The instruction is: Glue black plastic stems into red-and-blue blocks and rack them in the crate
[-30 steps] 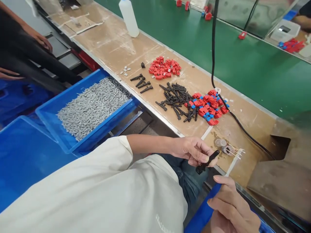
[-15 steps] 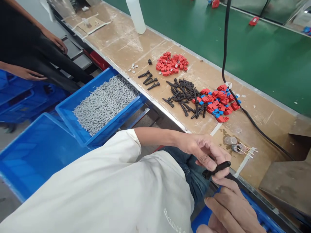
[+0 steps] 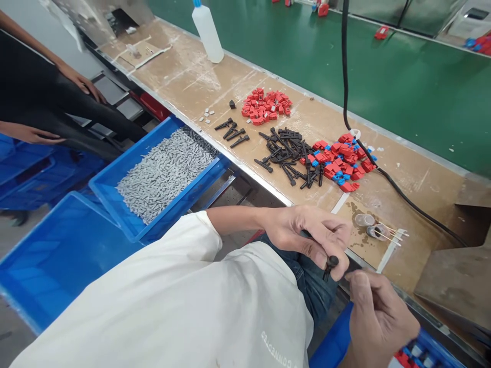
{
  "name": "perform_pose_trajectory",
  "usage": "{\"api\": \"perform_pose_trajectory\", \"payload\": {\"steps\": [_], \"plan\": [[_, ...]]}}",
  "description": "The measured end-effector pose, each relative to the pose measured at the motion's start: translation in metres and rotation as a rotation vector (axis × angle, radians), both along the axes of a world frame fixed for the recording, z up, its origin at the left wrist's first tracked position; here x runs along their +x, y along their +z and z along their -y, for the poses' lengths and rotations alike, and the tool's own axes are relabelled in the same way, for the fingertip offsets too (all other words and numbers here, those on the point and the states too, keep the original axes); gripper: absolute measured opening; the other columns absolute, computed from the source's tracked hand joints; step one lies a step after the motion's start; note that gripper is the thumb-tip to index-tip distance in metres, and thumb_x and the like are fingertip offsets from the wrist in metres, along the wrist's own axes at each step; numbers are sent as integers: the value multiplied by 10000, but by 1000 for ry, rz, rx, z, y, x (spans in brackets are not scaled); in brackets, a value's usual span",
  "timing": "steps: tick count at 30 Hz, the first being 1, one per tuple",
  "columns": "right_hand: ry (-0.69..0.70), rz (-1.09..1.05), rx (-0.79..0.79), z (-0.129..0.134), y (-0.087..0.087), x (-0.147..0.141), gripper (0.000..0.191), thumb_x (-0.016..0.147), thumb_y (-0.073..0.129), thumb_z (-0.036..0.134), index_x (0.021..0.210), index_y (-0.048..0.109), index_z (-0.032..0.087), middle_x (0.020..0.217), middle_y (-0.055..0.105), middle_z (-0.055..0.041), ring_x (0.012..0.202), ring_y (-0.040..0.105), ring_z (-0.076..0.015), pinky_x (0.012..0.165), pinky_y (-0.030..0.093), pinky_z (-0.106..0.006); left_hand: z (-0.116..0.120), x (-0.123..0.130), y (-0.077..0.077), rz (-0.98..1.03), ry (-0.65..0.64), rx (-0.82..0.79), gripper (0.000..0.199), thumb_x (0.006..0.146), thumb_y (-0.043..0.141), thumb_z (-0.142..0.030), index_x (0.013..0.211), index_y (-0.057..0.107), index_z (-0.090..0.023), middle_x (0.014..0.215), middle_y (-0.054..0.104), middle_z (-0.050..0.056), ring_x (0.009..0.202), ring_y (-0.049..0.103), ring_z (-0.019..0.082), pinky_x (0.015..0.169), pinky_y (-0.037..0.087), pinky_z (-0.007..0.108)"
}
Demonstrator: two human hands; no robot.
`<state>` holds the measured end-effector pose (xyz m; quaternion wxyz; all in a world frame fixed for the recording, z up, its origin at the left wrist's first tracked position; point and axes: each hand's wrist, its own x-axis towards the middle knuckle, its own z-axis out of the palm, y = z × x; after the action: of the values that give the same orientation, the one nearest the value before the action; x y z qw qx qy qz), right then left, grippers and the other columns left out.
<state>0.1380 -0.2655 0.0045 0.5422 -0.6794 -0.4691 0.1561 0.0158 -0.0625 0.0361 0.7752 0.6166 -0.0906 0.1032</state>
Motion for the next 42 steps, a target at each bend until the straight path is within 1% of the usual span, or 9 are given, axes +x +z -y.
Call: {"api": "perform_pose_trajectory", "payload": {"steps": [3, 6, 12, 22, 27, 31, 35, 39, 42], "plan": [[47, -173, -169, -2, -6, 2, 242, 945, 596, 317, 744, 606, 182, 580, 442, 38, 497, 375, -81, 462, 290, -241, 2, 0, -2, -83, 73, -7, 622, 637, 692, -800, 691, 815, -192, 671, 573, 116, 667, 522, 185, 666, 470, 310], [172, -342, -223, -6, -8, 6, 335, 972, 536, 415, 758, 624, 173, 588, 468, 18, 529, 422, -97, 481, 334, -234, 0, 3, -5, -191, 36, -37, 571, 562, 789, -752, 686, 808, -195, 669, 597, 104, 676, 525, 184, 667, 460, 304], [371, -597, -289, -18, -7, 18, 390, 941, 552, 478, 736, 652, 162, 609, 533, -13, 495, 437, -96, 421, 284, -230, -3, 4, -9, -217, 28, -105, 500, 615, 831, -644, 772, 809, -169, 779, 649, 116, 773, 590, 196, 719, 469, 294], [368, -510, -304, -32, -2, 9, 457, 940, 556, 494, 608, 533, 181, 546, 371, 40, 509, 310, -85, 476, 242, -250, -4, 6, -11, -204, -5, -144, 464, 633, 838, -607, 771, 807, -165, 846, 670, 131, 845, 618, 221, 812, 498, 321], [265, -464, -320, -16, -12, 15, 464, 925, 578, 489, 587, 460, 195, 551, 355, 52, 528, 295, -84, 510, 245, -253, -2, -3, -21, -160, 163, -57, 461, 704, 785, -614, 716, 777, -153, 748, 637, 114, 719, 563, 183, 716, 457, 310], [161, -483, -441, 28, -28, 10, 542, 885, 523, 628, 557, 487, 198, 517, 396, 41, 508, 336, -92, 511, 294, -250, 7, -2, -54, -152, 337, -256, 411, 698, 811, -541, 678, 714, -142, 689, 535, 46, 608, 480, 125, 559, 385, 255], [-187, -447, -589, 86, -46, 10, 545, 781, 545, 705, 578, 540, 199, 539, 475, 18, 514, 402, -109, 515, 350, -250, 14, 15, -80, -216, 265, -459, 341, 690, 850, -428, 697, 673, -137, 709, 527, 31, 675, 526, 126, 571, 413, 220], [-630, -314, -739, 153, -51, 34, 520, 723, 550, 721, 702, 608, 205, 634, 579, -35, 573, 490, -162, 518, 372, -270, 20, 32, -88, -278, 208, -552, 340, 683, 866, -391, 733, 650, -132, 719, 559, 28, 676, 539, 114, 541, 413, 196], [-735, -196, -816, 186, -47, 60, 512, 705, 567, 731, 560, 522, 242, 515, 506, -33, 497, 450, -177, 453, 319, -278, 23, 40, -91, -346, 217, -573, 381, 661, 880, -402, 780, 656, -118, 711, 587, 30, 660, 566, 113, 512, 401, 185]]}}
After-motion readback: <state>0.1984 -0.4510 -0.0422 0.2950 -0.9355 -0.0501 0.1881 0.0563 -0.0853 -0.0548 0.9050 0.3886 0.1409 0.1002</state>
